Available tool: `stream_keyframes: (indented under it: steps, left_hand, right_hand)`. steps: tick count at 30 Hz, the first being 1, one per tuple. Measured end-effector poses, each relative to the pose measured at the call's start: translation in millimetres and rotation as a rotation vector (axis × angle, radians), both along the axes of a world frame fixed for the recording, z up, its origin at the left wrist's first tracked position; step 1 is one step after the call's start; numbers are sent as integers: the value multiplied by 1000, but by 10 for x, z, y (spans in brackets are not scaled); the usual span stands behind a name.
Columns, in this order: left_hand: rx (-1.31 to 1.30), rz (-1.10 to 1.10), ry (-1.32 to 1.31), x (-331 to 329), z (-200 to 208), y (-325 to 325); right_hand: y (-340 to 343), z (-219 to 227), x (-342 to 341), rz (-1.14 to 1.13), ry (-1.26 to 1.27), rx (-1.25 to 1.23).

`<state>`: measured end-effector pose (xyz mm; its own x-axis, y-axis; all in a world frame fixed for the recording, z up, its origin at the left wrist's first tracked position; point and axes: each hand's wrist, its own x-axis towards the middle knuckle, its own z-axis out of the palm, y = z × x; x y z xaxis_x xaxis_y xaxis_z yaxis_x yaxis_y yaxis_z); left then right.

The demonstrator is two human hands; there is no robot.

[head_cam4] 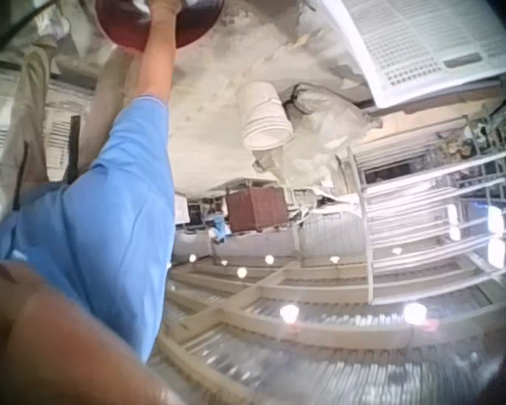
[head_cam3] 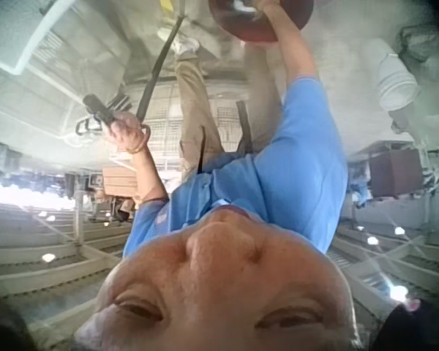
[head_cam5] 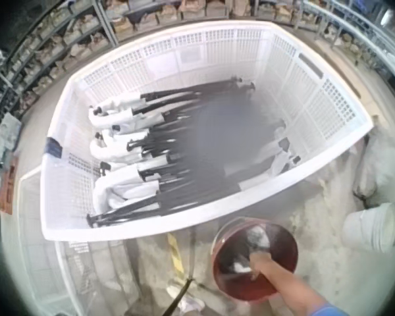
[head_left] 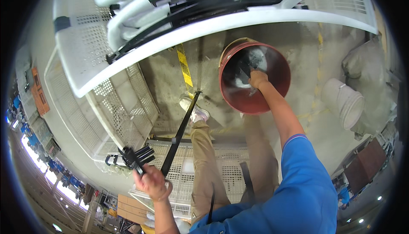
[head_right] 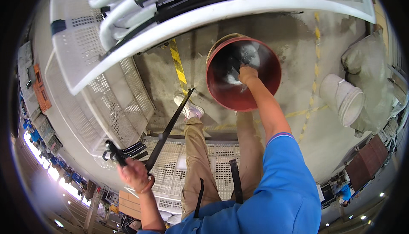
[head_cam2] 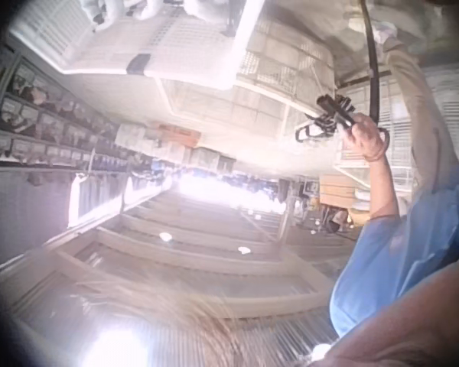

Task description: The person repeatedly picks black curved rods and white plastic caps from white baskets, wipes the rods with a cloth, and inserts the caps into the rod ends. The person places the assembled units into a basket and continues the cycle.

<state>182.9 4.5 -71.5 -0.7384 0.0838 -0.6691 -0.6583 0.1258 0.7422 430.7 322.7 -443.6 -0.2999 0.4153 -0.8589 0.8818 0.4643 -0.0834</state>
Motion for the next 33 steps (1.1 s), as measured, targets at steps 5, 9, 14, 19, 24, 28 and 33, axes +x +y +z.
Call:
stream_keyframes:
  steps: [5, 9, 14, 19, 24, 28, 33]
  left_hand:
    - [-178, -496, 439, 223, -115, 115]
    - [-273, -844, 561, 464, -29, 463]
    - [-213, -1033, 548, 517, 635, 865]
    - [21, -1070, 598, 393, 1782, 910]
    - [63, -1209, 652, 451, 2747, 990]
    - [74, -1313, 720, 562, 3144, 1024]
    - [14, -1425, 785, 683, 3403, 1052]
  right_hand:
    - [393, 1325, 150, 70, -13, 20]
    - [529, 2585, 456, -41, 98, 89]
    - [424, 4009, 947, -168, 414, 155]
    - [204, 5176, 1244, -175, 900, 280]
    - [266, 5982, 1272, -17, 1201, 438]
    - [390, 6328, 1285, 132, 1320, 562]
    - [439, 6548, 1312, 212, 1330, 536]
